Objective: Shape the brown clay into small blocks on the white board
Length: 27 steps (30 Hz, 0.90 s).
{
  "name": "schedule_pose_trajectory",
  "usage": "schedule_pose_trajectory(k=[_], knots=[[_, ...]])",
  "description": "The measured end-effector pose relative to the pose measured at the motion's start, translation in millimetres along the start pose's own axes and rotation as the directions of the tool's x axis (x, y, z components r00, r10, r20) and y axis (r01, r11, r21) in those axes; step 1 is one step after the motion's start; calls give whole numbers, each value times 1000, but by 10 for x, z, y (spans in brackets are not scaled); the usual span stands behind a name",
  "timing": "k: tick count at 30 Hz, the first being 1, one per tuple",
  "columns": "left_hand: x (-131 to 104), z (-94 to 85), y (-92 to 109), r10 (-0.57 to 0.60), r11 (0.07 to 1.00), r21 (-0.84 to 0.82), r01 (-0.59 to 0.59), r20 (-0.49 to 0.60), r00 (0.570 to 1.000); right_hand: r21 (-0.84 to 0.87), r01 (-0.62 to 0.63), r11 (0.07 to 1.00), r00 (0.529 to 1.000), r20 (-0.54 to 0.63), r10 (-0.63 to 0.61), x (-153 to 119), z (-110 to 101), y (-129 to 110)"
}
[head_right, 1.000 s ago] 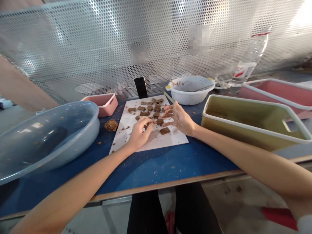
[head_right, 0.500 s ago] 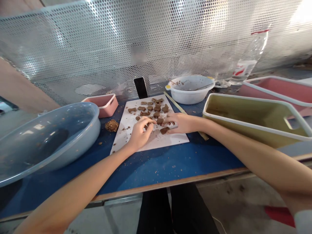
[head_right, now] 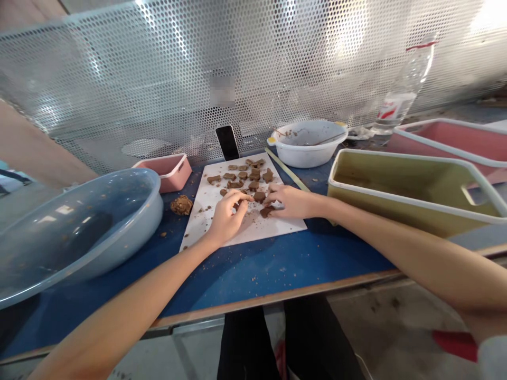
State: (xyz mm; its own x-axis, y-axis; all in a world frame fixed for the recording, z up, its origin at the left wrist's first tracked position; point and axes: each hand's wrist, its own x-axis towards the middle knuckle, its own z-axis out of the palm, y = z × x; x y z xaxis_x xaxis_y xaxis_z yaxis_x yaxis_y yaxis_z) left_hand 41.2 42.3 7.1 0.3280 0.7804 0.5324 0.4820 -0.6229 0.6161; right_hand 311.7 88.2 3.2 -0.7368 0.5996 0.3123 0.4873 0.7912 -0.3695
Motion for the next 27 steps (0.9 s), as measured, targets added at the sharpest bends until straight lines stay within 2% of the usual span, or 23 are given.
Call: schedule_pose_trajectory(k=[11,17,27], knots=[[0,-22,7,-23,1000,8,23,15,1000,31,33,999,999,-43,-32,2,28,-4],[-2,-12,1,-27,1000,17,26,20,999,0,49,999,999,-4,-49,-3,20,-19],[-9,-15,10,-25,1000,9,25,24,999,-33,42,999,999,13,-41,-17,-176,82]])
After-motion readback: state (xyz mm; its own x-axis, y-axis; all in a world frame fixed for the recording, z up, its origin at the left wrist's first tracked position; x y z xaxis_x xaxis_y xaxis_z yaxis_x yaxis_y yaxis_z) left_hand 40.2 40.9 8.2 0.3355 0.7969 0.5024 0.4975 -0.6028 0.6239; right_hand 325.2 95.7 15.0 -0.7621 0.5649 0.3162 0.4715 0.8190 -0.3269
